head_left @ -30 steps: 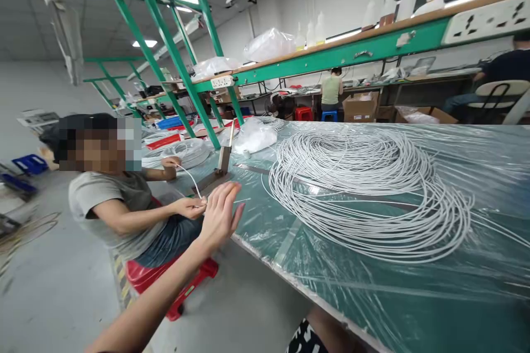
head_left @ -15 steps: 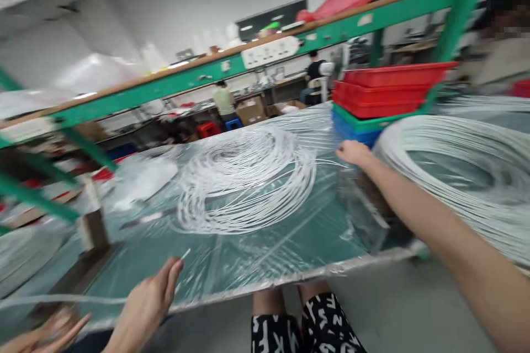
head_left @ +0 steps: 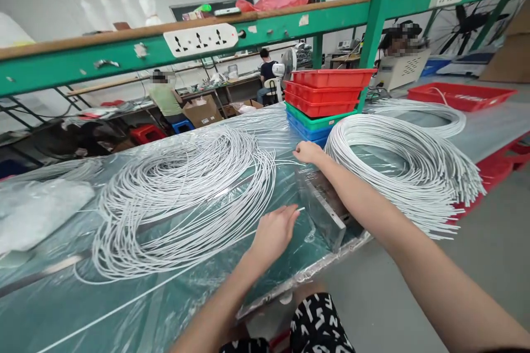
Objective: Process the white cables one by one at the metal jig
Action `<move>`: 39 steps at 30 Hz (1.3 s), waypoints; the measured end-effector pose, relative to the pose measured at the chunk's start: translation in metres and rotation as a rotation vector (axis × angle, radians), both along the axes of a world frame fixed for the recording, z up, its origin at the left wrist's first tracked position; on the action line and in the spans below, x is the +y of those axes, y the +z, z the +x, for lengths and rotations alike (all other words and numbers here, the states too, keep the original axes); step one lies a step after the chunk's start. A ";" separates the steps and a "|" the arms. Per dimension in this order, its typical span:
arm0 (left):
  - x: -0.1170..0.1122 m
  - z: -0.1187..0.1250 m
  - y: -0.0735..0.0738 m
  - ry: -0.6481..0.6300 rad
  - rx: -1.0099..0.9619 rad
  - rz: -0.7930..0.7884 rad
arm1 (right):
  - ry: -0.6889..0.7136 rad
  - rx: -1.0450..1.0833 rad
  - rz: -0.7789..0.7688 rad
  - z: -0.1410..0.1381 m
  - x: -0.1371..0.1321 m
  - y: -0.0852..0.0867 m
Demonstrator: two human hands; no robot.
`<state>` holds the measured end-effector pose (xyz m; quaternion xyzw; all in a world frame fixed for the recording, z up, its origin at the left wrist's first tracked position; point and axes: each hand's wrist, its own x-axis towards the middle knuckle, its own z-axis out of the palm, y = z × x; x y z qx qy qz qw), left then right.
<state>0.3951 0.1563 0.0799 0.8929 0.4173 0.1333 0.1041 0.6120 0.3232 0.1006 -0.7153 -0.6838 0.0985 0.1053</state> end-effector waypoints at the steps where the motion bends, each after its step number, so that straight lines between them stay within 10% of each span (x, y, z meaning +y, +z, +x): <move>1: 0.001 0.007 0.001 0.005 0.002 0.006 | -0.003 -0.007 -0.002 0.000 0.001 0.000; 39: 0.009 0.037 0.001 -0.031 -0.019 0.045 | -0.004 -0.321 -0.037 -0.015 0.001 -0.004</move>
